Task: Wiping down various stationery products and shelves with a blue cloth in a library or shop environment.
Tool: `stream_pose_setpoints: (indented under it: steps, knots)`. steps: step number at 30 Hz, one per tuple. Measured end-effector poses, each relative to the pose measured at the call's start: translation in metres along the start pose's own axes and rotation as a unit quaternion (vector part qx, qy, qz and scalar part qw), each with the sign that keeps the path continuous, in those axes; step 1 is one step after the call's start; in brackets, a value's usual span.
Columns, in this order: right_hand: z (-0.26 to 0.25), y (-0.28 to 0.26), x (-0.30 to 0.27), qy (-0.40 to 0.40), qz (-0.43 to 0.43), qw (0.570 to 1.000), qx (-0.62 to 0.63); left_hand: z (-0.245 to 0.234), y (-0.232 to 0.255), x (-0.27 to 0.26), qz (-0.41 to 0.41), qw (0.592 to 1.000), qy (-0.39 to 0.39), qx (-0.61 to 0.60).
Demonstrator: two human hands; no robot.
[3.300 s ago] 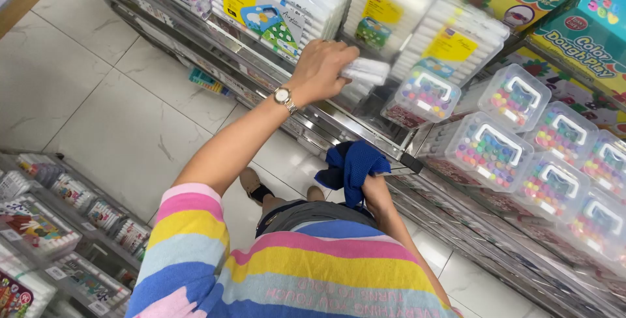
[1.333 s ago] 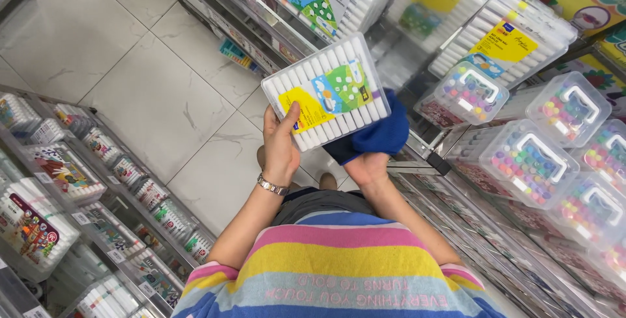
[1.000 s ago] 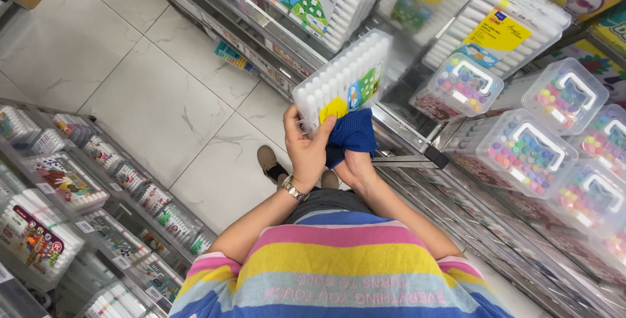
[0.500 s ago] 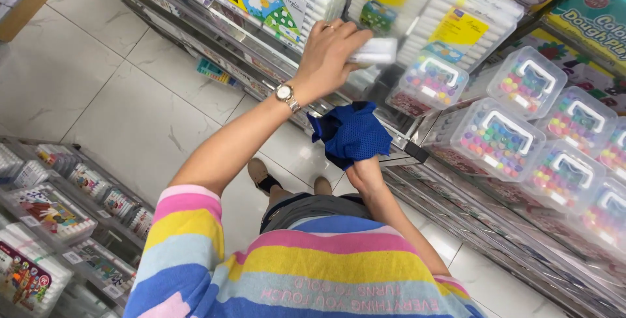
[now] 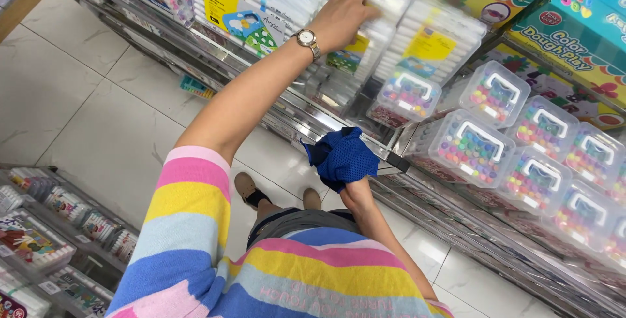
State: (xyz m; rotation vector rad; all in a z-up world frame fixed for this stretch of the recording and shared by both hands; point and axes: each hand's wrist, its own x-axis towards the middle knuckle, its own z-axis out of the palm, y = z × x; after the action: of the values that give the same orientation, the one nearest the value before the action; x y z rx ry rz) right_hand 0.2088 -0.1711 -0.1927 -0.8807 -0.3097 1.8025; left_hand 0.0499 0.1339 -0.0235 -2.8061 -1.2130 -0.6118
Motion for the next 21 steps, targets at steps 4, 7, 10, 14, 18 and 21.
stream_pose_setpoints:
  steps: [4,7,10,14,18,21]
  knots:
    - [0.010,0.000,-0.003,-0.005,0.019,1.000,-0.016,0.005,0.006,-0.006,0.027,0.980,0.192,0.036]
    - [0.006,0.005,-0.001,-0.023,0.018,0.998,-0.047,-0.018,0.026,-0.019,0.000,0.968,0.246,0.051]
    - [0.020,0.003,0.001,-0.008,0.049,0.997,-0.064,-0.033,0.028,-0.044,-0.027,0.972,0.218,-0.079]
    - [0.035,0.012,0.007,-0.048,0.068,0.992,-0.092,-0.035,0.013,-0.104,-0.143,0.952,0.244,-0.117]
    - [0.068,0.022,0.017,-0.021,0.117,0.982,-0.145,-0.032,-0.013,-0.194,-0.212,0.927,0.288,-0.115]
    - [0.066,0.047,0.039,-0.058,0.122,0.976,-0.169,-0.041,-0.028,-0.290,-0.369,0.885,0.254,-0.126]
